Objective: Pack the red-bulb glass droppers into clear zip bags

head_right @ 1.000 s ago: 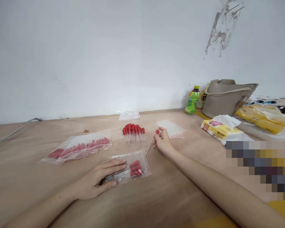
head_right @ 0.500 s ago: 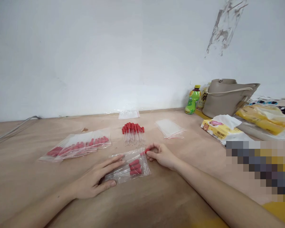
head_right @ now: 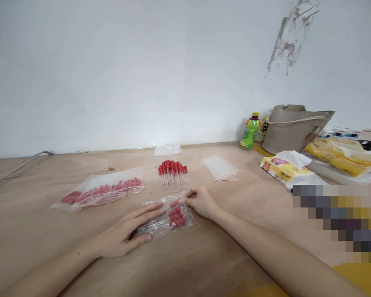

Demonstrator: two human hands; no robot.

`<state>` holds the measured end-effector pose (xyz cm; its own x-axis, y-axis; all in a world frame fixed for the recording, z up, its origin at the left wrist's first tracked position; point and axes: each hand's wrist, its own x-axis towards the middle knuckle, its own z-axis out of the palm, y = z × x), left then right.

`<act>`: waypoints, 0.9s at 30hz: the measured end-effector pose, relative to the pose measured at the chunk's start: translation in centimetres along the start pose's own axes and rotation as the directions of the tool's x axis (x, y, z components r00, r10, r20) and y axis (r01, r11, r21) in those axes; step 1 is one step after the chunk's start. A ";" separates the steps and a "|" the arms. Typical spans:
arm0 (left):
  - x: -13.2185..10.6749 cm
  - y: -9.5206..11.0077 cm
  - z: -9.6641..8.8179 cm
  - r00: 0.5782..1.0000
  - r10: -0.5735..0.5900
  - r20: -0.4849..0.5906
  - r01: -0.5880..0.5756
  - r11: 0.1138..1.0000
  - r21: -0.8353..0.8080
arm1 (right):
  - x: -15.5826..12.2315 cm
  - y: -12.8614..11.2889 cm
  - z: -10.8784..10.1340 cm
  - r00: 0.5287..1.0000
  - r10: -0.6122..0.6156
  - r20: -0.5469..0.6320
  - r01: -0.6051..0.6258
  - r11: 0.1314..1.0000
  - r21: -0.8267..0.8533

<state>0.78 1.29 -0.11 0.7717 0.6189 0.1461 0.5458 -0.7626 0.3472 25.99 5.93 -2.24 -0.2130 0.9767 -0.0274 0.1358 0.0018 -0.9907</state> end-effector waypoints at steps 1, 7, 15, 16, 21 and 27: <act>0.0 0.0 0.0 1.000 0.005 -0.001 -0.005 1.000 -0.004 | 0.0 0.0 0.1 1.000 -0.005 -0.026 0.004 1.000 -0.007; 0.0 0.1 0.0 1.000 0.002 -0.016 -0.002 1.000 -0.018 | -0.4 -0.6 -0.9 0.968 -0.075 0.241 0.089 0.995 -0.051; 0.0 -0.5 0.3 1.000 0.002 -0.024 -0.003 1.000 -0.024 | 4.1 -0.4 -3.5 0.974 -0.038 -0.225 -0.022 0.966 -0.259; 0.0 -0.5 0.4 1.000 0.008 -0.024 -0.009 1.000 -0.026 | 5.1 -0.4 -3.6 0.959 -0.042 -0.279 -0.051 0.947 -0.318; 0.0 -0.5 0.2 1.000 -0.005 -0.003 0.005 0.999 -0.036 | 9.1 -0.9 -3.8 0.950 0.021 -0.311 -0.158 0.892 -0.423; 0.1 -0.4 0.1 1.000 -0.006 0.001 0.006 0.999 -0.039 | 10.9 -1.2 -4.0 0.943 0.062 -0.327 -0.217 0.859 -0.463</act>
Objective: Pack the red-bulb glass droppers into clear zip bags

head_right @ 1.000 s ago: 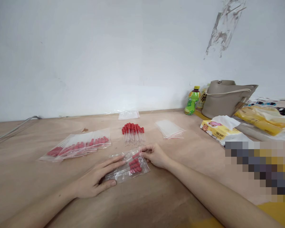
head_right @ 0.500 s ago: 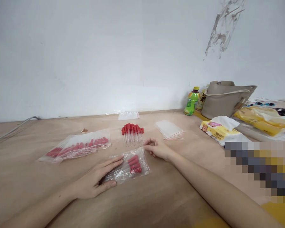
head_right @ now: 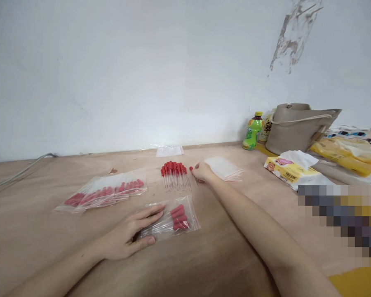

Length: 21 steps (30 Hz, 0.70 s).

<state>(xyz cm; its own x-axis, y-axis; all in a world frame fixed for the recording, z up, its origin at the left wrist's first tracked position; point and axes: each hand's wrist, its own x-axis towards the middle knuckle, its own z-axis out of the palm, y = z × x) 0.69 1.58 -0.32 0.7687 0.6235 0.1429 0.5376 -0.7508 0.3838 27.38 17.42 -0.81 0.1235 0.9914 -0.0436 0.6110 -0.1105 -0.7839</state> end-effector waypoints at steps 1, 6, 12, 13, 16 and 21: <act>0.0 0.0 0.0 1.000 0.005 -0.004 -0.005 1.000 -0.002 | 0.1 0.0 -0.1 1.000 0.006 -0.017 -0.006 1.000 -0.008; -0.1 -0.2 0.2 1.000 0.013 -0.023 -0.013 1.000 -0.009 | 0.3 -0.2 -0.3 0.995 -0.033 -0.094 0.027 0.998 -0.059; -0.1 -0.1 0.1 1.000 0.006 -0.010 -0.006 1.000 0.003 | -1.4 -0.1 -1.1 0.991 -0.093 -0.092 0.098 0.994 0.050; -0.1 -0.1 0.1 1.000 0.008 -0.014 -0.008 1.000 0.002 | -2.0 0.1 -1.3 0.991 -0.098 -0.087 0.105 0.991 0.087; -0.1 -0.1 0.1 1.000 0.012 -0.020 -0.012 1.000 -0.008 | -4.5 0.9 -1.7 0.990 -0.097 -0.101 0.118 0.966 0.228; -0.1 -0.3 0.2 1.000 0.013 -0.020 -0.014 1.000 -0.013 | -8.6 1.9 -1.2 0.988 -0.055 -0.147 0.134 0.777 0.615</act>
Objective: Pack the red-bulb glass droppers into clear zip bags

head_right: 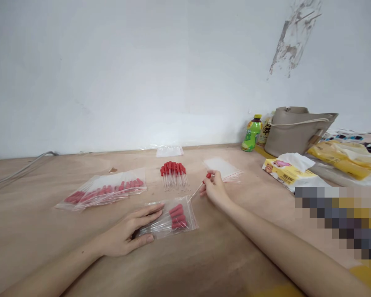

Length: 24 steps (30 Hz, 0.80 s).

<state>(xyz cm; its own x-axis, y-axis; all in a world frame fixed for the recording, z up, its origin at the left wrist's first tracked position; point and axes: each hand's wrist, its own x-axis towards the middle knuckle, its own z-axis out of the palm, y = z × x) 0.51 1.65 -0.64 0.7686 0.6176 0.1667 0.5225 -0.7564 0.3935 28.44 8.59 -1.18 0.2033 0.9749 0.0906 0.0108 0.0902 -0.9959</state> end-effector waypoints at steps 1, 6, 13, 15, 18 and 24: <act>0.0 0.0 0.0 1.000 -0.001 0.003 0.001 1.000 0.004 | -0.5 0.0 -0.1 1.000 -0.001 -0.011 0.001 1.000 0.030; -0.1 0.0 -0.1 1.000 -0.008 0.022 0.007 1.000 0.031 | -0.7 -0.3 -1.3 0.991 -0.073 -0.109 0.077 0.996 0.036; 0.0 0.0 -0.2 1.000 0.004 0.024 -0.005 0.999 0.048 | -1.3 0.3 -1.2 0.996 0.022 -0.087 -0.009 0.988 0.156; 0.0 0.0 -0.1 1.000 0.007 0.022 -0.008 0.999 0.047 | -2.0 0.4 -0.4 0.995 0.089 -0.036 -0.077 0.967 0.243; 0.0 0.0 0.0 1.000 0.016 0.015 -0.016 0.999 0.044 | -3.0 0.4 0.4 0.989 0.139 0.049 -0.148 0.930 0.335; 0.0 0.1 0.0 1.000 0.000 0.022 -0.002 0.999 0.053 | -3.8 0.1 0.5 0.972 0.163 0.169 -0.211 0.922 0.324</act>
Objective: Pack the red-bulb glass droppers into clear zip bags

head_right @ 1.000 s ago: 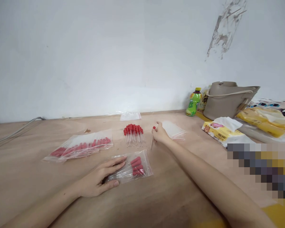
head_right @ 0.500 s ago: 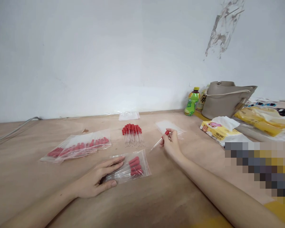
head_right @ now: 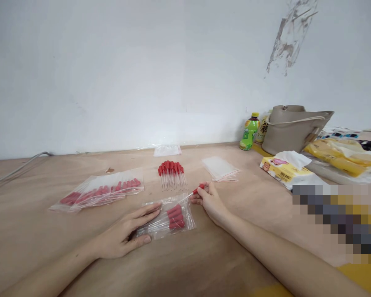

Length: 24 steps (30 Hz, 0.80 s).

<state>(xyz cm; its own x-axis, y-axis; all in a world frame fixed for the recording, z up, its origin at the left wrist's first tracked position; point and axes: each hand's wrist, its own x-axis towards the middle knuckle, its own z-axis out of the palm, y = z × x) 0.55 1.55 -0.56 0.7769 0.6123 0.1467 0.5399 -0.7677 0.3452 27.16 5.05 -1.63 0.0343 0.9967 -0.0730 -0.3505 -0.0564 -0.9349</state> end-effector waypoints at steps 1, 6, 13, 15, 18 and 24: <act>0.0 0.0 0.0 1.000 -0.001 0.000 0.001 1.000 0.000 | 0.0 0.0 0.0 1.000 -0.003 0.011 0.003 1.000 -0.004; 0.0 0.1 -0.1 1.000 -0.013 0.007 0.013 1.000 0.004 | -0.1 0.1 -0.2 0.999 -0.005 0.050 0.005 1.000 0.003; 0.0 0.4 -0.3 0.999 -0.032 0.016 0.032 0.999 0.007 | 0.7 -0.3 -1.3 0.958 0.090 0.271 0.043 0.892 -0.449; 0.1 0.4 -0.3 0.999 -0.029 0.015 0.029 1.000 0.010 | 1.1 -0.4 -1.6 0.951 0.093 0.296 0.087 0.836 -0.541; 0.1 0.4 -0.3 0.999 -0.031 0.018 0.031 0.999 0.019 | 1.3 -0.6 -1.8 0.942 0.091 0.322 0.120 0.807 -0.578; 0.0 0.3 -0.2 0.999 -0.035 0.016 0.034 0.999 0.026 | 0.9 -0.5 -1.0 0.930 0.024 0.367 0.200 0.805 -0.558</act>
<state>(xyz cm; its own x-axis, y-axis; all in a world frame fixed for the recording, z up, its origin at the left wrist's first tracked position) 0.62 1.35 -0.28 0.7628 0.6355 0.1193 0.5746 -0.7508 0.3258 28.31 5.88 -1.57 -0.3199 0.9467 0.0376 0.2468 0.1215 -0.9614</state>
